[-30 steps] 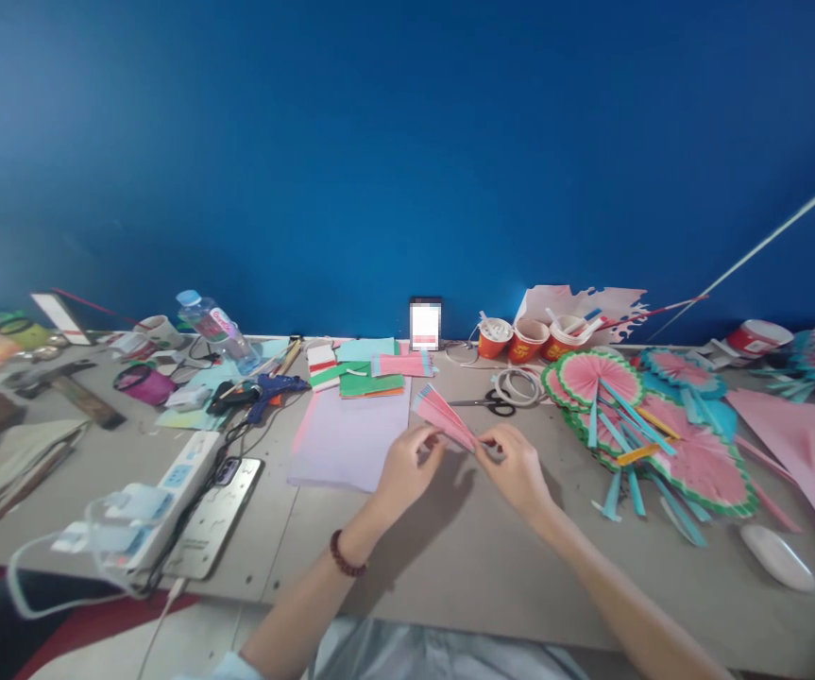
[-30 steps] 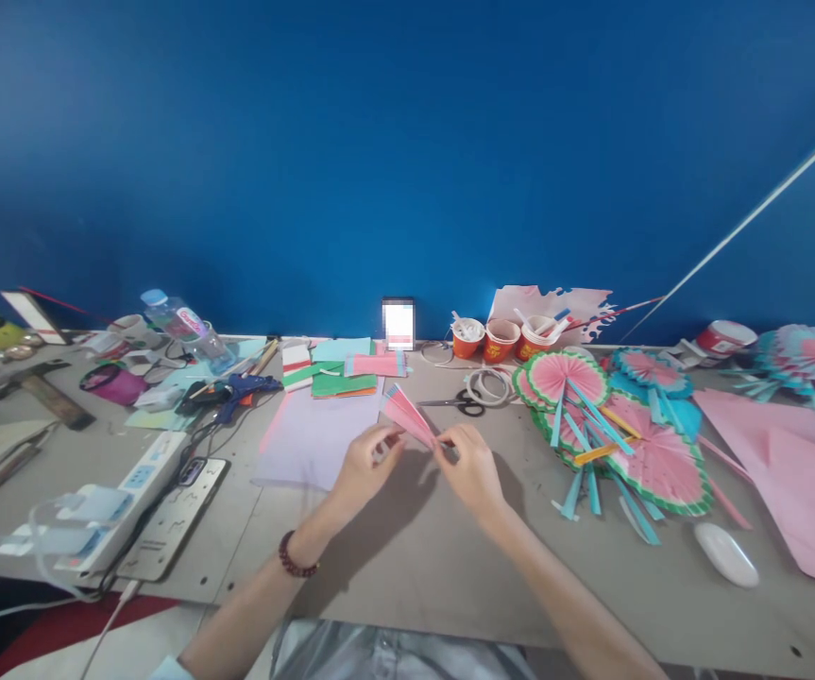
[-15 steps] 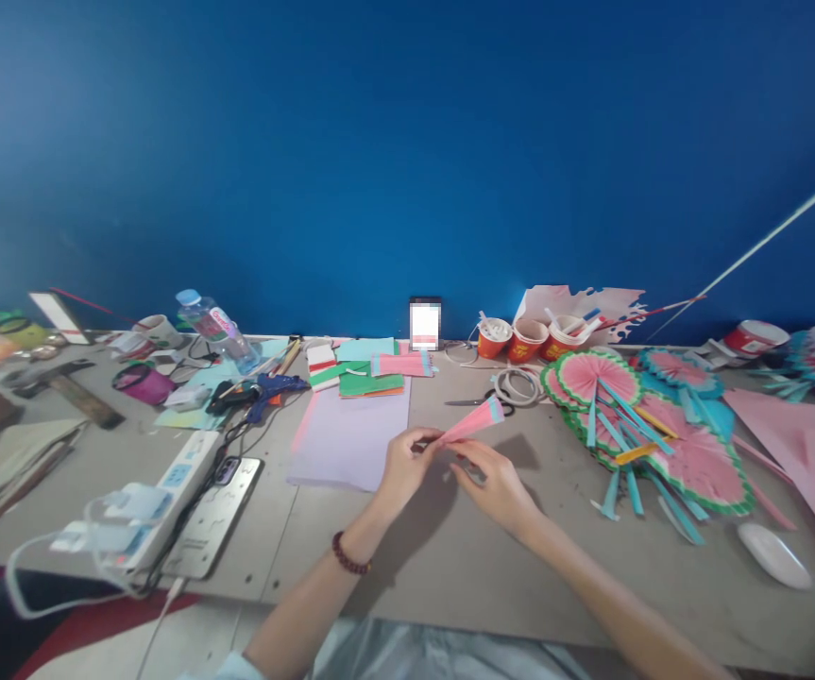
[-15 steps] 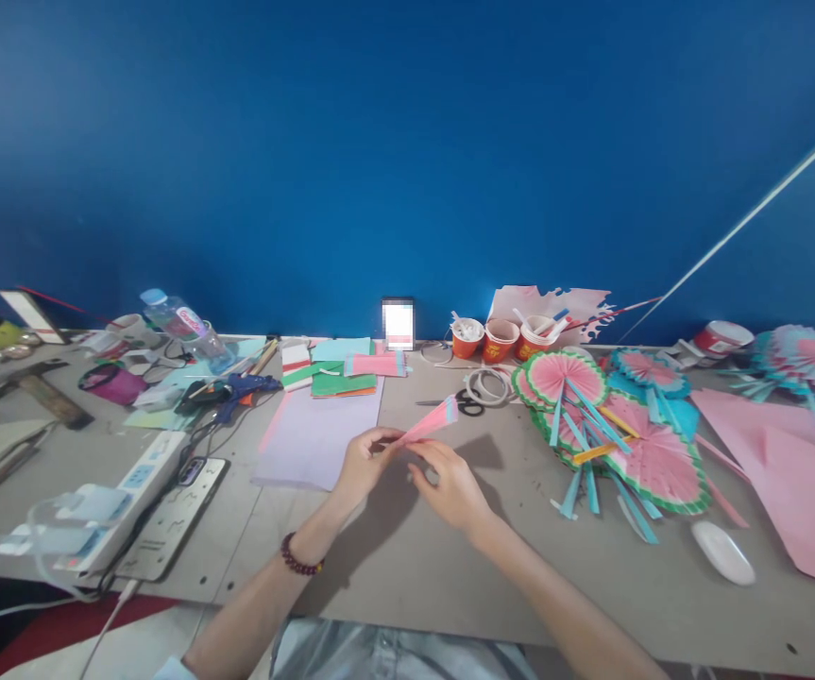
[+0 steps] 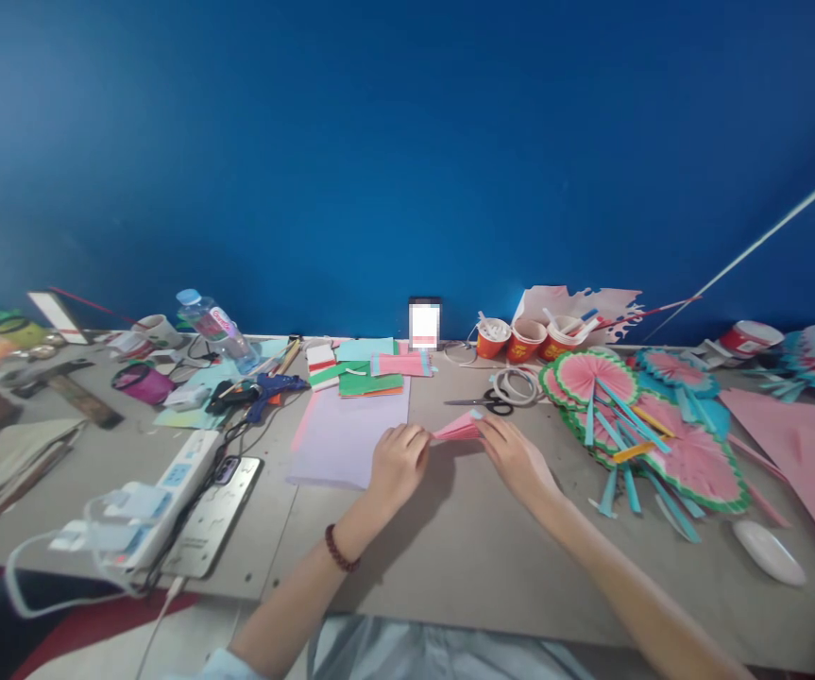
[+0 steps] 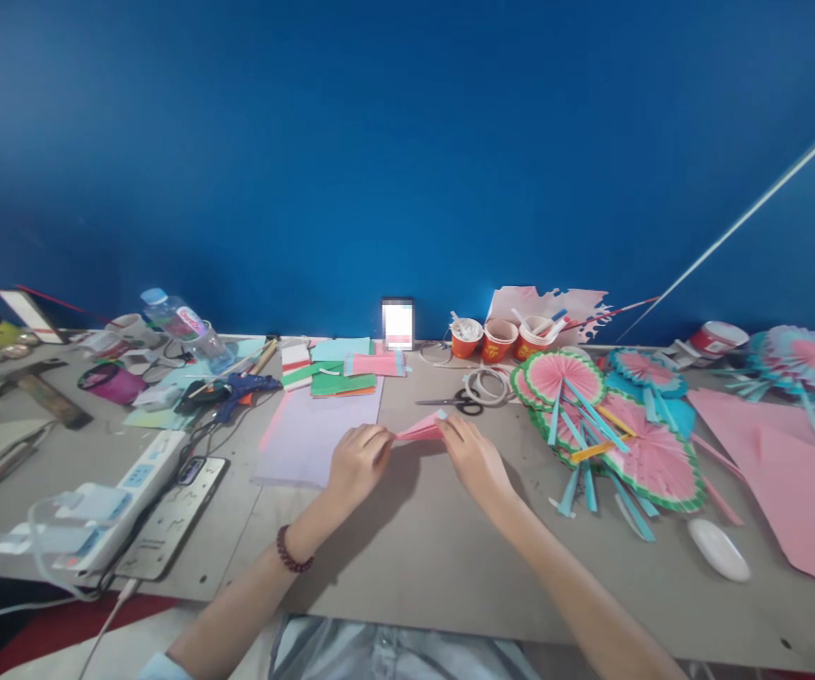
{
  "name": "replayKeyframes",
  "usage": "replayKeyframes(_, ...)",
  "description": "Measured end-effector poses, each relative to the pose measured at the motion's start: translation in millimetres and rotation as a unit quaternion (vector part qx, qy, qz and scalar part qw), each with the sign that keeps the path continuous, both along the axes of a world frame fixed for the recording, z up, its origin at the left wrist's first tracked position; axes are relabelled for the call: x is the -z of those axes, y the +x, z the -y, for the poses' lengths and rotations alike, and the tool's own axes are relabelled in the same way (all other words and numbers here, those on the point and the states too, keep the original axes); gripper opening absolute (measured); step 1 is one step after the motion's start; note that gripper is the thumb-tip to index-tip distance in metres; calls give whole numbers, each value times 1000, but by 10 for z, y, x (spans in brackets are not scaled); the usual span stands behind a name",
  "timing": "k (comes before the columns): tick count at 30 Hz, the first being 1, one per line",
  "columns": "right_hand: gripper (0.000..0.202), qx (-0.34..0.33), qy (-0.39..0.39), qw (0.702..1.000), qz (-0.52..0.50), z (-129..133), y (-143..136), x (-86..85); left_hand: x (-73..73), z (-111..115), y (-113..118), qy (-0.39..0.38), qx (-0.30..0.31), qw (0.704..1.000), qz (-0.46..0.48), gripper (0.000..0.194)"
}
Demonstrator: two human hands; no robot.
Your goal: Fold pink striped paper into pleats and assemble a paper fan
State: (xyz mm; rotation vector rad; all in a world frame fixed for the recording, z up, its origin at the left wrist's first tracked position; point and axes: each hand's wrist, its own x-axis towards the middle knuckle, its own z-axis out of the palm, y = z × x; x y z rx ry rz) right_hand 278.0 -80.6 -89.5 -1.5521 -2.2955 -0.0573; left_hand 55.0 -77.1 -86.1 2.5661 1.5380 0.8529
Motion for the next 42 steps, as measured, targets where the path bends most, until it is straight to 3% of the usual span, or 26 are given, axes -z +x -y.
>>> replayKeyframes(9,31,-26,100,994,37,-99,43,42,13,-38,-58,24,34,999,-12,19)
replayKeyframes(15,21,-55,148,987,8,-141,49,86,63,-71,-91,38,48,998,0,16)
replayKeyframes(19,20,-69,164,984,10,-152,44,81,88,-104,-109,69,57,995,-45,13)
replayKeyframes(23,20,-105,171,979,30,-162,64,193,181,-108,-113,97,80,983,-132,16)
replayKeyframes(27,22,-136,134,982,17,-139,96,366,320,-87,-119,73,103,976,-177,17)
replayKeyframes(31,22,-121,62,990,-45,-144,118,428,388,-97,-128,19,91,984,-153,18)
replayKeyframes(37,16,-67,-122,971,-193,-284,137,281,277,-199,-136,-104,47,993,-34,21)
replayKeyframes(42,18,-43,-174,961,-210,-433,148,204,133,-347,-152,-204,42,977,39,20)
